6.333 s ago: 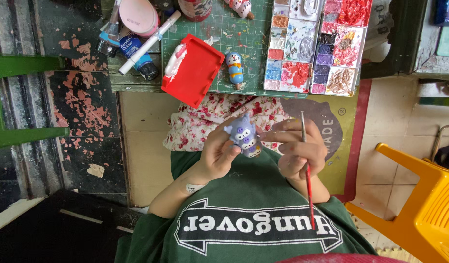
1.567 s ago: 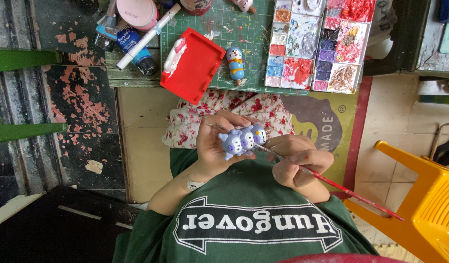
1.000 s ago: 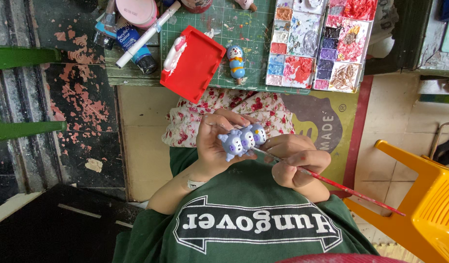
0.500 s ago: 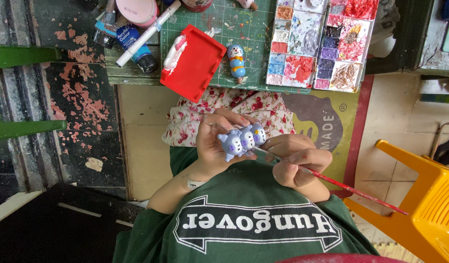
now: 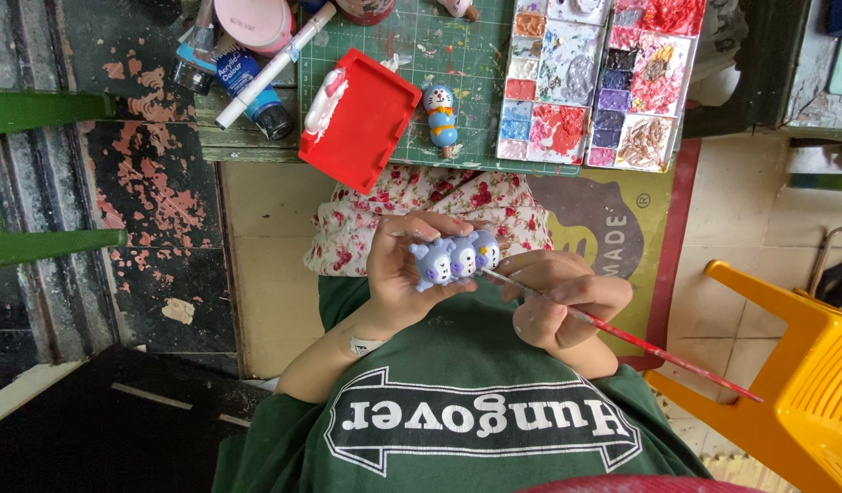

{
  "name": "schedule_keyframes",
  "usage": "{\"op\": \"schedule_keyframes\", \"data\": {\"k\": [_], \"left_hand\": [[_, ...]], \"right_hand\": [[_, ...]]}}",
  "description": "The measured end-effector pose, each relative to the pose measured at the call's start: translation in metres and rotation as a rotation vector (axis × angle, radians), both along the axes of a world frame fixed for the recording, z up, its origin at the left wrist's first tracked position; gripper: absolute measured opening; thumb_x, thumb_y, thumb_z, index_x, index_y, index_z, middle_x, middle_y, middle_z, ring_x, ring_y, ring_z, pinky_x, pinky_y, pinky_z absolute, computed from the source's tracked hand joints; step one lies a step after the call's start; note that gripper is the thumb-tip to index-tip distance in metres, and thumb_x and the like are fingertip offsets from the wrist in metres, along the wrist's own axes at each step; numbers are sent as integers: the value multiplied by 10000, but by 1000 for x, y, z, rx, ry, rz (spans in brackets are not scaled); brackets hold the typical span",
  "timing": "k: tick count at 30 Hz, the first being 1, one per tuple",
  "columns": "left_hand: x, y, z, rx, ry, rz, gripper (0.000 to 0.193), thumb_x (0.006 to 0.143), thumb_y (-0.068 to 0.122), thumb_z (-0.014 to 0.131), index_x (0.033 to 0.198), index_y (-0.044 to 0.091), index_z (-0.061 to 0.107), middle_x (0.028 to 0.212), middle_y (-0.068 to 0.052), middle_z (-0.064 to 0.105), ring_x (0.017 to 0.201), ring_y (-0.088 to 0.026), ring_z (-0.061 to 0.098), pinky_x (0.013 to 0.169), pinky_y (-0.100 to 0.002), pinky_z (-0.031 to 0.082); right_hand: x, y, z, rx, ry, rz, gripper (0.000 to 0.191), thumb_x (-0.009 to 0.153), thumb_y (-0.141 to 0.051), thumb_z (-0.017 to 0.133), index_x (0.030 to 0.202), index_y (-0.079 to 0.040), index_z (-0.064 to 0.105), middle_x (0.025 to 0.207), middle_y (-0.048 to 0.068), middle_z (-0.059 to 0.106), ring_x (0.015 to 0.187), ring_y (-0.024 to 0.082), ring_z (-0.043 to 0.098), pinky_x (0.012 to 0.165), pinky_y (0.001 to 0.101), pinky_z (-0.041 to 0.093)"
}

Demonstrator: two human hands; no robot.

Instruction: The person paints small clay figurines at a craft table. They use a marker to draw details on a purple figurine, dip a brush into a watercolor palette, and paint the figurine's face and body, rotating it in their hands to reach different sides, then continue painting with a blue brush.

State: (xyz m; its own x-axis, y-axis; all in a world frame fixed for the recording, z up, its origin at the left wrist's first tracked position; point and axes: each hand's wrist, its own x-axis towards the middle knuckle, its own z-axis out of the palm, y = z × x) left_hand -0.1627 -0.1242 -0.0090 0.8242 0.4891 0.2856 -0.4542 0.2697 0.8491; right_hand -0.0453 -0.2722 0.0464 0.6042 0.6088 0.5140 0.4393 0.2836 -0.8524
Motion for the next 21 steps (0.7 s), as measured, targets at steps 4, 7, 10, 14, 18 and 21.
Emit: {"op": "schedule_keyframes", "data": {"k": [4,7,10,14,18,21], "left_hand": [[-7,-3,-7,-59,56,-17,615,876,38,867,1291,80,414,1318,-190,623,1307,-277,648,1089,-436,562],[-9,-6,-12,-73,61,-5,602,890,34,863,1319,67,443,1325,-192,636,1330,-285,647,1118,-441,563],[-10,-7,-15,-75,71,-8,602,889,45,851,1347,62,461,1344,-193,645,1283,-281,647,1110,-441,568],[-10,-8,-16,-90,60,-41,599,905,30,843,1361,65,456,1356,-186,639,1358,-311,643,1111,-448,574],[-9,-8,-14,-79,53,-44,595,910,19,836,1364,64,454,1363,-189,634,1368,-310,637,1114,-446,576],[-9,-8,-13,-66,51,-41,604,901,15,838,1364,62,453,1360,-196,634,1361,-305,636,1100,-437,579]], "right_hand": [[-3,-5,-10,66,-17,-22,186,1081,-133,463,1043,-50,301,678,206,642,617,309,710,553,367,588],[-6,-5,-19,146,8,-113,157,1082,-112,439,1099,-70,288,648,174,630,600,289,712,516,330,594],[-7,-5,-21,172,28,-115,155,1088,-127,446,1098,-70,302,642,165,638,594,282,718,530,341,601],[-4,-6,-11,62,-43,27,238,1089,-197,497,1071,-49,312,680,190,637,645,322,714,589,391,591],[-4,-3,-4,38,-43,26,254,1090,-216,517,1015,-35,355,675,164,637,619,287,698,539,358,572],[-3,1,-5,68,-88,25,237,1082,-189,516,982,-33,368,657,156,633,597,281,696,533,359,562]]}}
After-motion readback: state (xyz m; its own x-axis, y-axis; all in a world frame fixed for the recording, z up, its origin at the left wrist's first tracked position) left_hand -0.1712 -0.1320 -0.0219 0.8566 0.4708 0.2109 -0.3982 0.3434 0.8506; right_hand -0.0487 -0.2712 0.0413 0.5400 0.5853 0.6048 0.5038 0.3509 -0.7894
